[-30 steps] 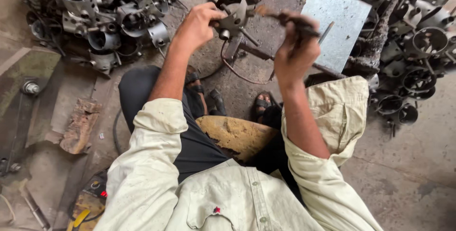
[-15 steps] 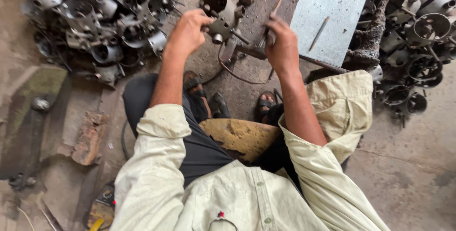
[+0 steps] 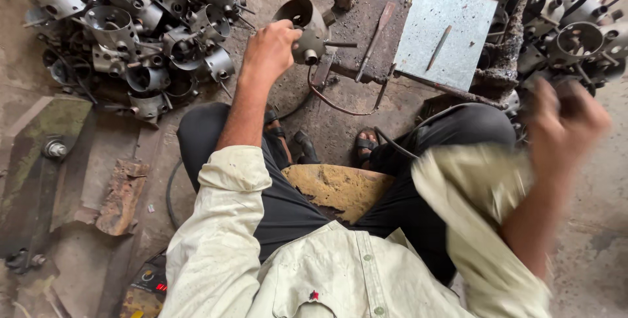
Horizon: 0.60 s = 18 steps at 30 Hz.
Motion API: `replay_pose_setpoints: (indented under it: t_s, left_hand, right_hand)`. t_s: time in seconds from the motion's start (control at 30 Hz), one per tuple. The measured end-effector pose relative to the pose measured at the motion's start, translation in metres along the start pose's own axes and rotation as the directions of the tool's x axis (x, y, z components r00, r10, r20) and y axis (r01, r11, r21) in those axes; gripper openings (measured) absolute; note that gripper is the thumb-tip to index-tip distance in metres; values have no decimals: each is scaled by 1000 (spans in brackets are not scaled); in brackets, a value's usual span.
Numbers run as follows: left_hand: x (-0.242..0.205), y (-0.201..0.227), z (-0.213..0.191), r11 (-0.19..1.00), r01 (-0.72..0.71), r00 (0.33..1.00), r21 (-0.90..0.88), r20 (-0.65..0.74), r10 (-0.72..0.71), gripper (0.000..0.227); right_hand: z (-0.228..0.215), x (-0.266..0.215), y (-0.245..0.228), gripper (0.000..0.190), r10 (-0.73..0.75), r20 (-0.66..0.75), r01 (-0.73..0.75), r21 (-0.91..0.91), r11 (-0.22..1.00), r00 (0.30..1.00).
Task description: The person sits on the floor and repeatedly picks up cylindrical metal parts from a pile. They use a welding torch to weld the parts, generating sparks, and then place the finished pieces into a separate pile. The person occasionally uses a metal rod to tap or adjust the parts during the process.
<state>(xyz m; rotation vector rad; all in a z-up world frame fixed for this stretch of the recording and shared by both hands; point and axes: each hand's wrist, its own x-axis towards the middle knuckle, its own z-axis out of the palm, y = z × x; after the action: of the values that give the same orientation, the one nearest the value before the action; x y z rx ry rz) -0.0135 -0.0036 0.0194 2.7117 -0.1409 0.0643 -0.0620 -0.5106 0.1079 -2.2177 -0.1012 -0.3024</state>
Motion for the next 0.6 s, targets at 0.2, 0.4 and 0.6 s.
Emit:
replay_pose_setpoints:
  t_s: [0.2, 0.4, 0.6]
  left_hand:
    - [2, 1, 15, 995, -81, 991, 62, -98, 87, 19]
    - [4, 5, 33, 995, -67, 995, 73, -74, 72, 18]
    - [-10, 17, 19, 989, -98, 980, 108, -163, 114, 12]
  right_hand:
    - [-78, -115, 101, 86, 823, 357, -721, -405, 562, 441]
    - [0, -206, 170, 48, 839, 355, -869, 432, 244, 412]
    - [7, -191, 162, 35, 715, 408, -740, 633, 226, 568]
